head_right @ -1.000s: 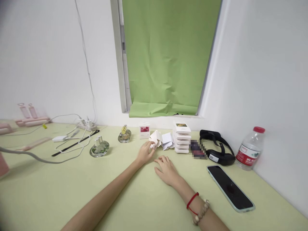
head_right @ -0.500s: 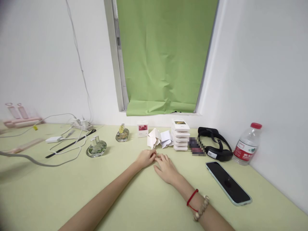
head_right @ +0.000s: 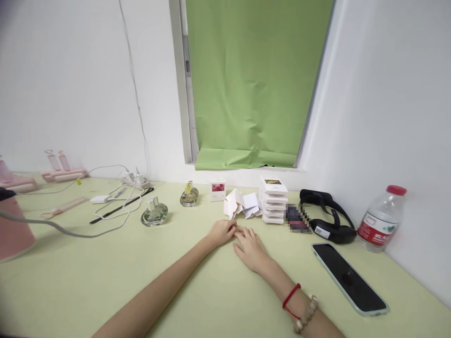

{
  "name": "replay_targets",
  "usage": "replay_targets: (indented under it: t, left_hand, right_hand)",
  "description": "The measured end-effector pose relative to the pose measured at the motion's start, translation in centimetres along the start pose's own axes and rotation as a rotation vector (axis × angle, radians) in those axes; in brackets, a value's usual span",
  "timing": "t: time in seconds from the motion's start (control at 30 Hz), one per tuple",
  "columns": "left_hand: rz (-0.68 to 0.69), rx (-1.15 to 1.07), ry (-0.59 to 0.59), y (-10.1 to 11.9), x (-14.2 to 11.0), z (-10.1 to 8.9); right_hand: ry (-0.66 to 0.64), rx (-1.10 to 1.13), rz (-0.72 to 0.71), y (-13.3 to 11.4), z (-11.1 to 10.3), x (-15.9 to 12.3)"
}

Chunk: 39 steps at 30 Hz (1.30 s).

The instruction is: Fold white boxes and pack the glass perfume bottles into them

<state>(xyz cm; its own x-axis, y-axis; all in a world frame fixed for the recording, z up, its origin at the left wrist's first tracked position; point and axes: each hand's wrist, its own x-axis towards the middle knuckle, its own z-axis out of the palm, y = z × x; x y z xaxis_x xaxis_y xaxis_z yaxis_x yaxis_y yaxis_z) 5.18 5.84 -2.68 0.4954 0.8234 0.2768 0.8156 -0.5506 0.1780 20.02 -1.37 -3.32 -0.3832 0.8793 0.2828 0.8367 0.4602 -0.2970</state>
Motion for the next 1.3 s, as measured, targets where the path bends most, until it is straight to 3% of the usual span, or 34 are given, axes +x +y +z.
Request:
replay_targets:
  t: [0.43, 0.53, 0.77, 0.87, 1.0, 1.13, 1.2, 1.3]
  left_hand:
    - [0.005, -0.01, -0.011, 0.0, 0.1, 0.0]
    - [0.006, -0.002, -0.012, 0.0, 0.0, -0.1]
    - [-0.031, -0.004, 0.035, 0.4, -0.1, -0.4]
    - [-0.123, -0.01, 0.167, 0.4, -0.2, -0.7]
    - [-0.317, -0.058, 0.445, -0.7, -0.1, -1.5]
    - [-0.564, -0.092, 0.64, -3.4, 0.1, -2.5]
    - [-0.686, -0.108, 0.669, -5.0, 0.2, -2.7]
    - [-0.788, -0.144, 0.599, -7.0, 0.3, -2.5]
  right_hand:
    - [0.081, -0.012, 0.029, 0.2, -0.8, 0.1]
    - [0.226, -0.031, 0.058, 0.8, -1.4, 0.4]
    - [0.723, -0.162, 0.075, 2.9, -3.6, 0.7]
    - [0.867, -0.225, 0.097, 4.2, -4.3, 0.6]
    - [0.968, -0.126, 0.045, 5.8, -4.5, 0.4]
    - [0.917, -0.051, -0.068, 6.2, -3.8, 0.4]
    - [0.844, -0.046, -0.11, 5.8, -3.4, 0.4]
    - [0.76, -0.022, -0.175, 4.7, -3.0, 0.3]
